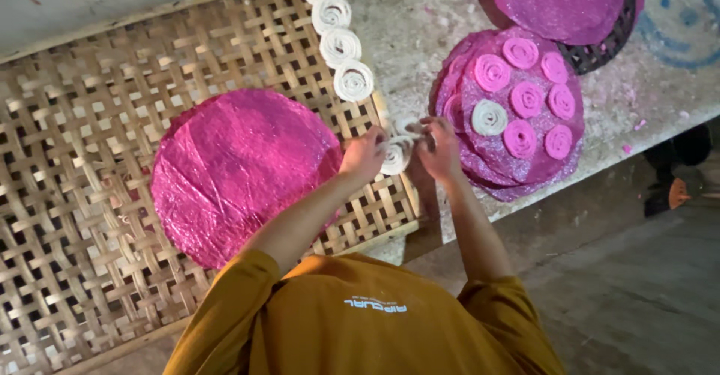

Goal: The person arranges white and pink rolled paper or fabric pieces on a woven bamboo tray. They place the rolls in rows and patterns on pink circular bases, then move the completed arrangement to a nearby table.

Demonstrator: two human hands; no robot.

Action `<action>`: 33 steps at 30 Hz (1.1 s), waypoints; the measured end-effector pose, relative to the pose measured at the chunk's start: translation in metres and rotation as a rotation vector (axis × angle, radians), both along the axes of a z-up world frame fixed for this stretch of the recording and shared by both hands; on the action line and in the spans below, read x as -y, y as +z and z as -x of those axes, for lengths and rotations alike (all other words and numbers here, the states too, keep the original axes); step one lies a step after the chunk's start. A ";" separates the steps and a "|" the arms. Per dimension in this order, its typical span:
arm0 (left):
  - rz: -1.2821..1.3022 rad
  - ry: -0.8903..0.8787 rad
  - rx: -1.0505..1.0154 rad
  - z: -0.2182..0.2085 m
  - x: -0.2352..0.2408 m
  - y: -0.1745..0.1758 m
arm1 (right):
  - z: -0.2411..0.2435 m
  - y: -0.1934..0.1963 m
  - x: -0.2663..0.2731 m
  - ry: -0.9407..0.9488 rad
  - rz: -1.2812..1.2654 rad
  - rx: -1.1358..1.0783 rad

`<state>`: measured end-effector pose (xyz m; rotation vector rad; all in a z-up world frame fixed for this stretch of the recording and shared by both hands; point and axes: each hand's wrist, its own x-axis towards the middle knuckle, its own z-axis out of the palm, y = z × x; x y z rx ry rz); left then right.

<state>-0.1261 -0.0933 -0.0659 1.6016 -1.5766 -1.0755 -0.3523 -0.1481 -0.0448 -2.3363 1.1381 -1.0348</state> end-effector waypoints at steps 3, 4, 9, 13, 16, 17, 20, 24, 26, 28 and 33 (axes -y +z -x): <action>-0.098 -0.016 -0.016 -0.008 0.004 -0.002 | 0.021 -0.025 0.028 -0.010 -0.502 0.394; -0.053 -0.016 -0.009 -0.011 0.004 -0.002 | 0.025 -0.030 0.036 -0.039 -0.703 0.530; 0.028 -0.091 0.099 -0.015 -0.001 0.004 | 0.036 -0.013 0.045 -0.107 -1.046 0.836; -0.100 -0.112 0.136 -0.008 -0.006 0.022 | 0.017 0.019 0.041 -0.036 -0.945 0.717; 0.026 -0.120 0.064 -0.013 -0.022 0.039 | -0.005 0.036 0.041 -0.013 -0.896 0.697; 0.063 -0.131 0.035 -0.016 -0.030 0.044 | -0.015 0.040 0.041 0.000 -0.925 0.686; -0.024 -0.081 -0.133 -0.030 -0.057 0.052 | -0.045 0.046 0.039 0.031 -0.919 0.579; -0.142 0.034 -0.266 -0.074 -0.090 0.053 | -0.094 0.058 0.029 -0.021 -0.498 0.199; -0.045 0.078 -0.212 -0.097 -0.100 0.052 | -0.117 0.065 0.017 -0.003 -0.198 -0.002; -0.221 0.137 -0.137 -0.116 -0.112 0.051 | -0.132 0.068 -0.001 0.101 0.100 -0.196; -0.131 0.264 -0.132 -0.148 -0.127 0.063 | -0.137 0.070 -0.033 0.117 0.089 -0.072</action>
